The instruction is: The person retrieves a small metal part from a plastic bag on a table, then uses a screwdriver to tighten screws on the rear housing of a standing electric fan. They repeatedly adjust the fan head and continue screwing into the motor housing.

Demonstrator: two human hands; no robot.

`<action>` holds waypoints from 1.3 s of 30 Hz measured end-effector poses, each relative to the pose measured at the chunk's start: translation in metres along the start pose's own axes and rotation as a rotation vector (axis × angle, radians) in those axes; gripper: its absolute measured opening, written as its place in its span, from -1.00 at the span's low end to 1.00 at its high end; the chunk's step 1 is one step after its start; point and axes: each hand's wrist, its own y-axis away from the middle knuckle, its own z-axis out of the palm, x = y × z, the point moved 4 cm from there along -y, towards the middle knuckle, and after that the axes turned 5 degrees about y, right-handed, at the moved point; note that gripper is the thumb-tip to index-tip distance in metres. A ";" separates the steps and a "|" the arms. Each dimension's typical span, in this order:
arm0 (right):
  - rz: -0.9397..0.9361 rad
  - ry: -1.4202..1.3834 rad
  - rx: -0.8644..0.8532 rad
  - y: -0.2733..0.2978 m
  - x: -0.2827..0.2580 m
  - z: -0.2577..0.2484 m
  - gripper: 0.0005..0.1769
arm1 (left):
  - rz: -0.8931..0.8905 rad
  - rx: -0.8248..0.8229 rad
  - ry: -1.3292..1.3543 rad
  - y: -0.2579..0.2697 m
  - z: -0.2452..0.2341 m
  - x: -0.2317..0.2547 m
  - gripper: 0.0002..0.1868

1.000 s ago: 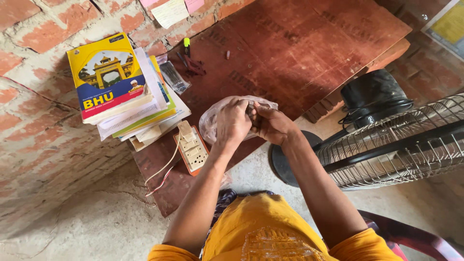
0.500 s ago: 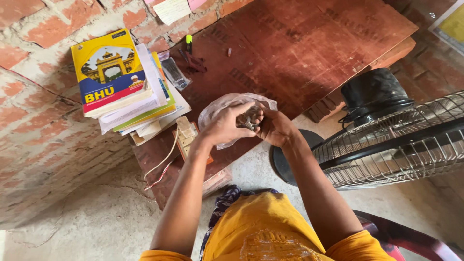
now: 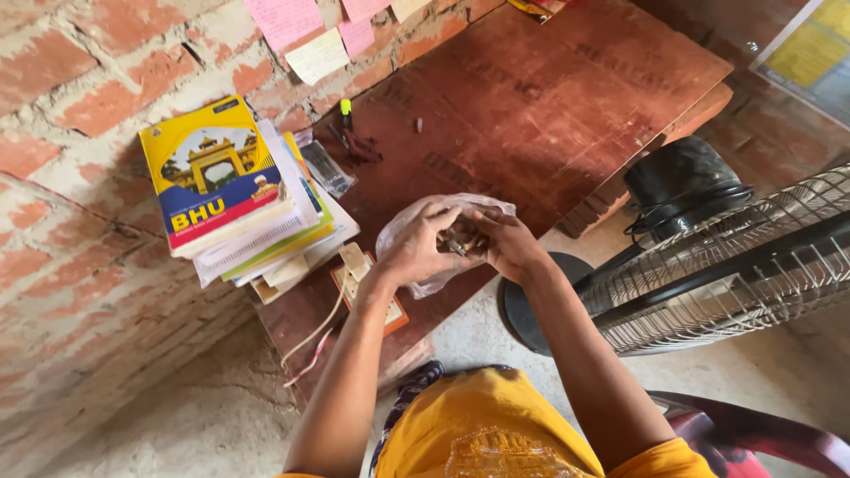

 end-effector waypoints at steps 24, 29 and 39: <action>-0.048 -0.118 0.235 -0.010 0.045 -0.005 -0.88 | -0.033 0.011 0.168 0.014 -0.019 -0.007 -0.40; -0.012 0.000 0.241 -0.002 0.037 0.008 -0.80 | 0.056 0.026 0.232 0.016 -0.023 -0.006 -0.37; -0.003 0.019 0.173 0.002 0.028 0.027 -0.70 | 0.033 0.006 0.229 0.018 -0.021 -0.004 -0.47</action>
